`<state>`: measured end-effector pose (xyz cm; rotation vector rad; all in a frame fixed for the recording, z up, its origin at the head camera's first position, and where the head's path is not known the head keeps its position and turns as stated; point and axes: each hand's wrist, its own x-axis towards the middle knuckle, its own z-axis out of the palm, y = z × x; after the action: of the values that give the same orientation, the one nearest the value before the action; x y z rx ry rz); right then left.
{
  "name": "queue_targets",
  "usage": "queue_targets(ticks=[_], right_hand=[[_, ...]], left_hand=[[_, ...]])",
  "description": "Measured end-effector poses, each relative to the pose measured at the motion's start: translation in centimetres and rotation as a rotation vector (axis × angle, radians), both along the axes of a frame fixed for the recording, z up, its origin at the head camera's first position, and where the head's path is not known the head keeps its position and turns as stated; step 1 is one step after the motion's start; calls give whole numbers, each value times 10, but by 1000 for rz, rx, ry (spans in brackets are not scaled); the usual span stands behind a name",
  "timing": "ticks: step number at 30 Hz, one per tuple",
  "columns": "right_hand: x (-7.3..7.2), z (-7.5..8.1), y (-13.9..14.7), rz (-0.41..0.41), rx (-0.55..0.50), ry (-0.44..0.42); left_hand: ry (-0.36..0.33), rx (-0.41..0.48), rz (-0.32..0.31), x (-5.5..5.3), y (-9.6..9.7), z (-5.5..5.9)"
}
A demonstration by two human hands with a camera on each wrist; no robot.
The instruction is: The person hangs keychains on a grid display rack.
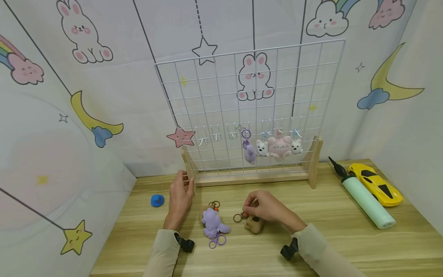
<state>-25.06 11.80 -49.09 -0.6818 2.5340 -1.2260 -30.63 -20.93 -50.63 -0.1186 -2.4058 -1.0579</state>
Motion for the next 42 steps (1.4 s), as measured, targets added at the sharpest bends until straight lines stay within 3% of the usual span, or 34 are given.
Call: queue_targets(ticks=[6,13,17,23,29,42], right_hand=[[6,-8,-10,-6,162,168],[8,-11,-14,-8,150,191],[5,-8,-9,-3,101,153],[-2,-1,3,-26,28,31],[-6,8,13,-33,-46,-10],[-5,54,14,-149,-314,124]], left_hand=[[-13,5,3,1,0,1],[11,-3,7,0,0,-1],[8,-9,14,1,-1,-2],[-21,3,4,1,-1,0],[-13,1,3,1,0,0],[-1,-3,6,2,1,1]])
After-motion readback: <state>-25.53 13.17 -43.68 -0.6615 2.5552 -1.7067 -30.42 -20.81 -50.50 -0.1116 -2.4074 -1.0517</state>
